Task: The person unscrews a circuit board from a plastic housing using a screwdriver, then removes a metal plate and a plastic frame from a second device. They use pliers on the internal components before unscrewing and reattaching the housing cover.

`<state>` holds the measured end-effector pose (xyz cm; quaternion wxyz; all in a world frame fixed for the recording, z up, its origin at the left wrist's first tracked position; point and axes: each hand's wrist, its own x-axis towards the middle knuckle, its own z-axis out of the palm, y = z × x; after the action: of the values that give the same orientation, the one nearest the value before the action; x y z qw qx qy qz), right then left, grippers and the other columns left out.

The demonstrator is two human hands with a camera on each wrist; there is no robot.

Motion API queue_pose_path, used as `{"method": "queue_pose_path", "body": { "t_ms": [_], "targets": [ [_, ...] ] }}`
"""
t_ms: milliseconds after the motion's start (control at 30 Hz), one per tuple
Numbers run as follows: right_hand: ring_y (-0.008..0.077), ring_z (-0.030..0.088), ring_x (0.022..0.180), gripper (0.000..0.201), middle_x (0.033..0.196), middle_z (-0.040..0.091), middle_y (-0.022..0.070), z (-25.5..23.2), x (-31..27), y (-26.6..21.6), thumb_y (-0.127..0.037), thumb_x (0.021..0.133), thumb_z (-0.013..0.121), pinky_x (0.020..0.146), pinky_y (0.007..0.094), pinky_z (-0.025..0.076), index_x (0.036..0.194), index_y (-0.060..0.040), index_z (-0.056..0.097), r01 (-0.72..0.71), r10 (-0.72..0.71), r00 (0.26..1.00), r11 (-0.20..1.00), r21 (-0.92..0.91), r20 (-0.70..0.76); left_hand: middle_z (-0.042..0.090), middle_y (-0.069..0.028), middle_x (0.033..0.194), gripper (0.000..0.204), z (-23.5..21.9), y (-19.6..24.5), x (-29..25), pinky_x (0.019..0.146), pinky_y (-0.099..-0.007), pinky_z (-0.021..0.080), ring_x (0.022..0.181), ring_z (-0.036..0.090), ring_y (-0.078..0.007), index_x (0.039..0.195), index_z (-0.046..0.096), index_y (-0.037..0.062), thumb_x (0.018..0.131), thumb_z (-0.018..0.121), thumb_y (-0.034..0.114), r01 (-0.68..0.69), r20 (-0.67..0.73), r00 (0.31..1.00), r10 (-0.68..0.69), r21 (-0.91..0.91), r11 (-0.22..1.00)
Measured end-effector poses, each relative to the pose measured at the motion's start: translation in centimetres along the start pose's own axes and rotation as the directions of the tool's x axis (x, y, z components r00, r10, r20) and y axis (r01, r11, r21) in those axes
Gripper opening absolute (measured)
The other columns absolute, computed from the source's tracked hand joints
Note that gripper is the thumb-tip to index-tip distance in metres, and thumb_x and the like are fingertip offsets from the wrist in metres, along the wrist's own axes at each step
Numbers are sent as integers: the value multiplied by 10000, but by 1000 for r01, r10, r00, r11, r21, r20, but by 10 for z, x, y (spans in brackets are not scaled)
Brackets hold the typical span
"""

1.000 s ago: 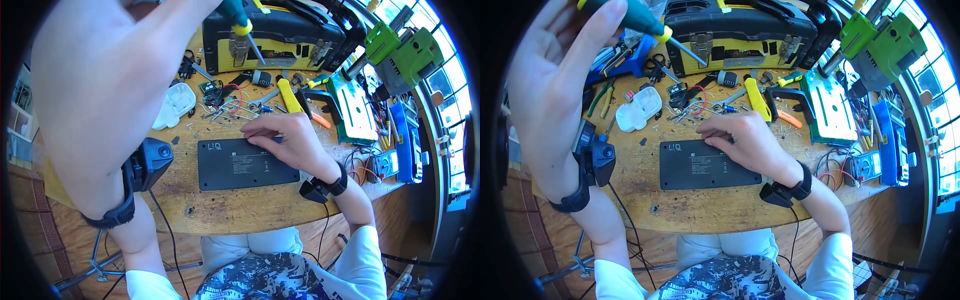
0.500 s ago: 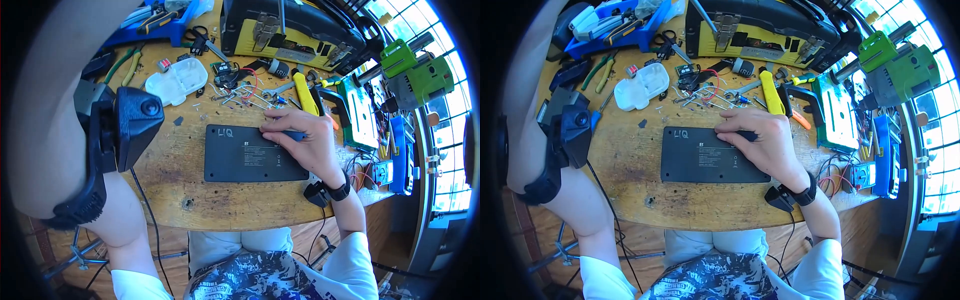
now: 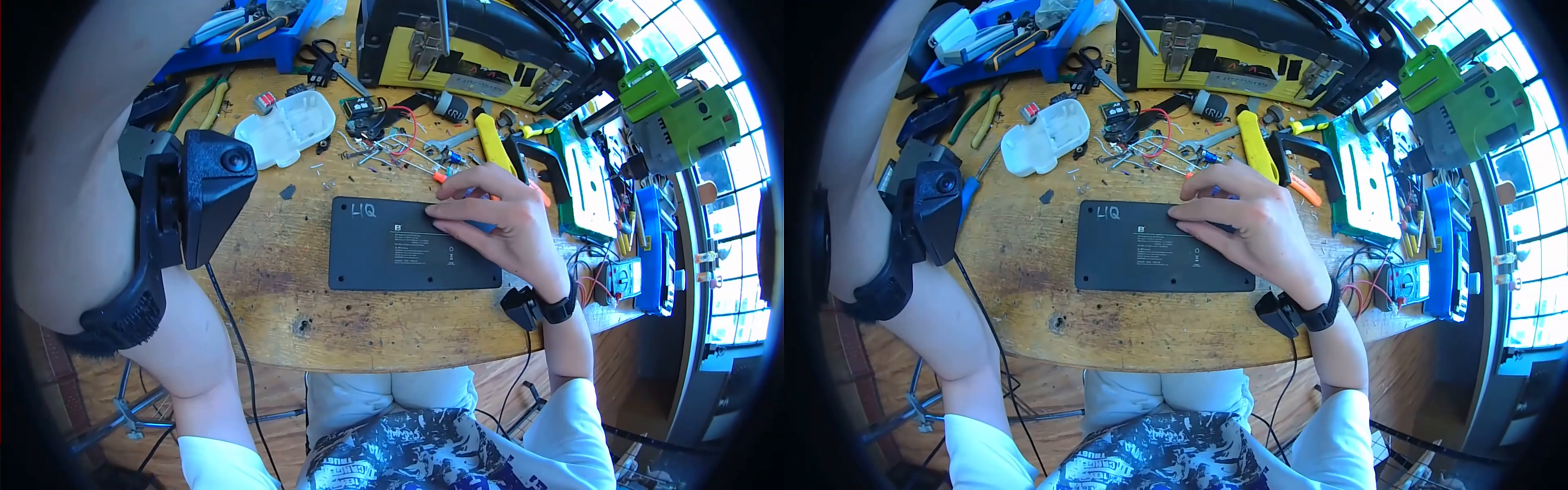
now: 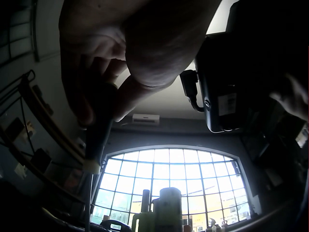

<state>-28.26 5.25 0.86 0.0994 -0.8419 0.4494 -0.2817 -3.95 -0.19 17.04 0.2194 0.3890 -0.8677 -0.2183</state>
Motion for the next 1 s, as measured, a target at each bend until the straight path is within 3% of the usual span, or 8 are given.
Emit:
{"method": "queue_pose_path", "body": {
  "t_ms": [400,533,600,700,800,833,867,1000],
  "targets": [
    [275,715,961,203,1090,737,87,-5,0,-3,-101,882,855,837,377,605,1068,-25,825,36,-35,998,999,-8,43,712,-203,961,241,0,48,25,820,-353,559,885,697,-282,1159,696,-37,1014,719,155,74,241,966,-97,100,992],
    [262,734,949,234,1086,749,99,-10,-2,-1,-81,892,843,847,356,614,1116,-21,816,-2,0,999,999,-42,-42,707,-212,943,244,-9,57,30,814,-360,558,872,693,-293,1146,692,-40,1011,720,161,78,314,942,-123,152,985],
    [213,752,931,222,1085,774,106,-13,2,-6,-61,920,823,842,320,618,1138,-18,815,-223,233,971,961,163,-48,705,-216,934,246,-14,60,34,811,-364,557,865,691,-298,1140,690,-42,1010,720,164,78,350,927,-137,178,981],
    [157,755,884,206,1059,798,101,-2,2,-5,-58,954,800,812,290,612,1156,-18,813,-212,262,963,885,415,-66,701,-223,921,248,-21,63,39,806,-369,556,856,688,-307,1131,687,-44,1008,721,169,80,399,903,-160,210,974],
    [137,755,852,197,1030,812,89,3,-2,0,-88,971,802,802,284,607,1155,-19,814,-227,262,963,914,335,-61,699,-228,912,250,-9,36,46,803,-373,555,849,686,-312,1125,686,-46,1007,721,172,75,443,879,-174,231,970],
    [137,755,852,197,1030,812,89,3,-2,0,-88,971,802,802,284,607,1155,-19,814,-232,267,961,913,337,-64,703,-234,918,256,19,-13,49,793,-396,552,853,688,-338,1128,683,-57,1000,727,160,-282,281,931,231,154,947],
    [137,754,833,189,1002,812,83,3,-2,0,-99,971,806,796,282,607,1143,-20,816,-245,281,958,908,340,-61,707,-239,924,262,35,-39,50,784,-419,549,856,691,-365,1132,680,-67,993,733,149,-607,87,795,601,144,782],
    [141,750,802,171,949,809,79,9,-4,6,-131,965,824,773,285,601,1099,-25,823,-262,303,950,904,338,-76,725,-259,950,275,30,-11,21,813,-430,558,859,705,-402,1146,679,-89,987,738,127,-512,145,858,493,146,847]
  ]
}}
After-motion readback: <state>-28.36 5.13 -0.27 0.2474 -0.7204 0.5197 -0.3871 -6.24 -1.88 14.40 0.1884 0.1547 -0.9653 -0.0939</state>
